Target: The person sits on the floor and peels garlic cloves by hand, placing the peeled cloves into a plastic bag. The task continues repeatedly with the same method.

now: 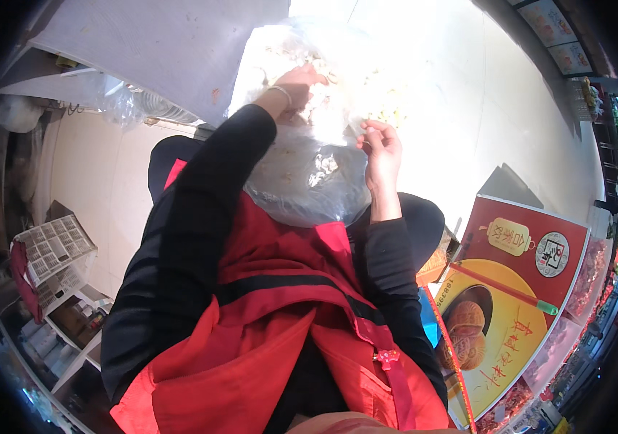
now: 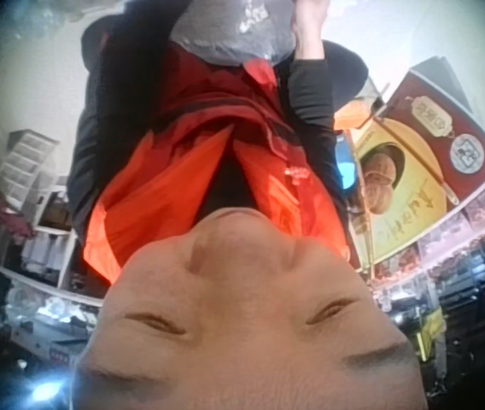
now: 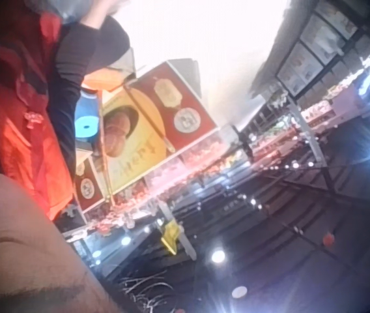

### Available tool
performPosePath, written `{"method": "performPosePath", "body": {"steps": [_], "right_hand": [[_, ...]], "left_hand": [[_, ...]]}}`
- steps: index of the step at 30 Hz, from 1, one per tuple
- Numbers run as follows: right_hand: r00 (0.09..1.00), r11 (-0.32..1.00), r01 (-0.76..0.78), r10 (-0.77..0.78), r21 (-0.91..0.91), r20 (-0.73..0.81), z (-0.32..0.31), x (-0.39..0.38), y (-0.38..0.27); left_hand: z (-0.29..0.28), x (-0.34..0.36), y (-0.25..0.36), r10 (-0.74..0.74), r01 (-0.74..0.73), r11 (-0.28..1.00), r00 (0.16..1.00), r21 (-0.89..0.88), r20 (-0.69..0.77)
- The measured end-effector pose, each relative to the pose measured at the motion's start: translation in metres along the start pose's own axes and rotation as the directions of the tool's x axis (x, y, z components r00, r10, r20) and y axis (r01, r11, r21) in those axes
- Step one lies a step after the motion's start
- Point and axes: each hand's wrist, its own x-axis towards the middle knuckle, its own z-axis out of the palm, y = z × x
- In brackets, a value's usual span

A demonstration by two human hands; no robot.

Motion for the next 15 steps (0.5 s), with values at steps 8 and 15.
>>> {"method": "performPosePath", "body": {"steps": [8, 15], "right_hand": [[0.998, 0.999, -0.003, 0.006, -0.055, 0.064, 0.012, 0.0, 0.004], [0.995, 0.996, -0.037, 0.045, -0.084, 0.091, 0.015, 0.0, 0.015]], "left_hand": [[-0.01, -0.011, -0.019, 0.14, -0.152, 0.898, 0.988, 0.412, 0.06], [0.003, -0.003, 0.003, 0.027, -0.126, 0.739, 0.987, 0.662, 0.157]]}}
